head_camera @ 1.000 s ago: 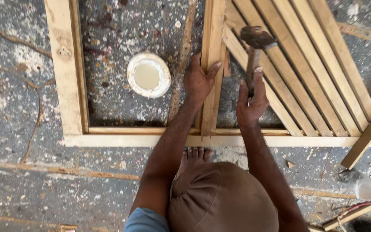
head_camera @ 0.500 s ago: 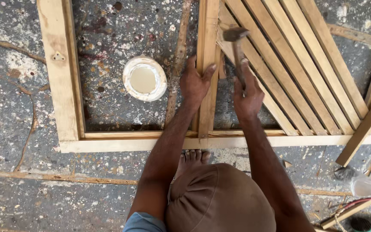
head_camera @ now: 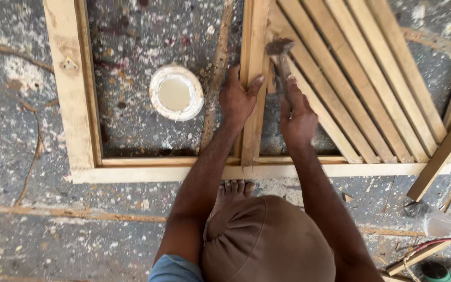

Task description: The person assembles a wooden slatted frame by placing slats into a larger frame, applying glue by hand, and securing the pieces using a hammer.

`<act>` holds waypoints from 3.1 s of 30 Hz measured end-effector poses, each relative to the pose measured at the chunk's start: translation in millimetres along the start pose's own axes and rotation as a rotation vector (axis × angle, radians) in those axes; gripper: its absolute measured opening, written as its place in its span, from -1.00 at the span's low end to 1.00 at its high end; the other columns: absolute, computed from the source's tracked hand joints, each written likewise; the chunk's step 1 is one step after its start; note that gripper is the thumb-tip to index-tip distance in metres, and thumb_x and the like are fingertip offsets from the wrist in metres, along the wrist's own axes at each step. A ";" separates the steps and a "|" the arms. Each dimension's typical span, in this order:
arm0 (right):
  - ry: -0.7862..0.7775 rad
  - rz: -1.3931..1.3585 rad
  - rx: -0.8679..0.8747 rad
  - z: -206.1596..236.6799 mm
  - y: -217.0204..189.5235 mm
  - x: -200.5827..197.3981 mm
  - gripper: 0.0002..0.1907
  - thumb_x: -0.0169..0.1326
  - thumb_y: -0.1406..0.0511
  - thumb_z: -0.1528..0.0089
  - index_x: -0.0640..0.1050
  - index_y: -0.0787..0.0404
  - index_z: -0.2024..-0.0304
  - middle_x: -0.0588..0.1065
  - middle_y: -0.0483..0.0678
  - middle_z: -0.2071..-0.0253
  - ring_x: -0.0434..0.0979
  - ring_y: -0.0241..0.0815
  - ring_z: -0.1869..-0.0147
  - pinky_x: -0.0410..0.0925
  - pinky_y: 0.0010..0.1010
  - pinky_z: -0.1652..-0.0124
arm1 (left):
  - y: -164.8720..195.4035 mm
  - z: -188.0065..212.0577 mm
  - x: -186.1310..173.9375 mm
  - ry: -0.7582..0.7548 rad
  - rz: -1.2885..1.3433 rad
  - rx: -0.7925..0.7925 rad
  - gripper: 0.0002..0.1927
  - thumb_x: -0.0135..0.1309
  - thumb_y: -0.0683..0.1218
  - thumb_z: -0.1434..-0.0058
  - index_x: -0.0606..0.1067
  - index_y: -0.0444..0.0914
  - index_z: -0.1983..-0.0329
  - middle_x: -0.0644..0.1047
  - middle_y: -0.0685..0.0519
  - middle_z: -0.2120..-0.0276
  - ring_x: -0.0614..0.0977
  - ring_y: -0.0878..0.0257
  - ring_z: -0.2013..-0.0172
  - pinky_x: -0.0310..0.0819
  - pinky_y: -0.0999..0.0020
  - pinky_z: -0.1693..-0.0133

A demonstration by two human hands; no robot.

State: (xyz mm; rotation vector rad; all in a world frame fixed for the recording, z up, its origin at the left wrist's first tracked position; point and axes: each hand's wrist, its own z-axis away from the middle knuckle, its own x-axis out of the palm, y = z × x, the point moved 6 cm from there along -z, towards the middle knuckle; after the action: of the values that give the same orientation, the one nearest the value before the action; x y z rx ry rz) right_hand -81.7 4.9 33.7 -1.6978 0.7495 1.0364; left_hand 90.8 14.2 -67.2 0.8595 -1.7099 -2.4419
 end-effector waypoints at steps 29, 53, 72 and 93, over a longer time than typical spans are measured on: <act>-0.097 0.032 0.016 -18.4 -6.8 -30.8 -0.42 0.22 0.30 -0.32 0.42 0.07 -0.39 0.61 0.20 0.01 0.69 0.17 0.15 0.56 -0.07 0.19 | 12.1 0.3 -9.6 0.046 0.021 0.023 -0.33 0.28 0.17 -0.20 0.36 -0.31 -0.20 0.65 -0.17 0.20 0.73 0.00 0.26 0.65 0.13 0.24; -1.020 0.186 0.210 301.4 264.8 -214.1 -0.29 0.15 0.14 -0.20 0.31 -0.25 -0.41 0.65 -0.02 0.36 0.66 -0.20 0.48 0.60 -0.26 0.43 | -43.8 108.8 -62.2 -0.940 -0.134 -0.279 -0.39 0.32 -0.03 -0.11 0.38 -0.34 -0.18 0.67 -0.10 0.14 0.71 0.16 0.10 0.55 0.21 0.03; -0.887 -0.150 0.606 445.2 240.9 -121.8 -0.31 -0.05 -0.10 -0.30 0.18 -0.22 -0.45 0.68 0.04 0.08 0.71 0.09 0.05 0.57 -0.06 0.10 | -54.3 116.6 -55.5 -0.832 -0.051 -0.278 -0.48 0.27 -0.19 -0.11 0.41 -0.34 -0.14 0.60 -0.10 0.04 0.64 0.12 0.02 0.56 0.25 -0.03; -0.454 0.435 0.607 438.3 297.0 -181.6 -0.78 -0.13 0.29 -0.52 0.51 0.12 -0.12 0.58 -0.02 0.19 0.58 -0.14 0.35 0.47 -0.28 0.39 | -79.7 122.3 -52.8 -0.725 -0.044 -0.421 -0.45 0.09 -0.43 -0.14 0.27 -0.40 -0.20 0.55 -0.22 -0.01 0.59 0.09 -0.06 0.47 0.27 -0.12</act>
State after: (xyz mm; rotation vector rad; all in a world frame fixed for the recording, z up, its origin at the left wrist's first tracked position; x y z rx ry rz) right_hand -543.0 320.2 0.5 -0.7591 1.0201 1.2652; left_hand 101.4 167.9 -86.0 -0.0563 -1.1840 -3.2033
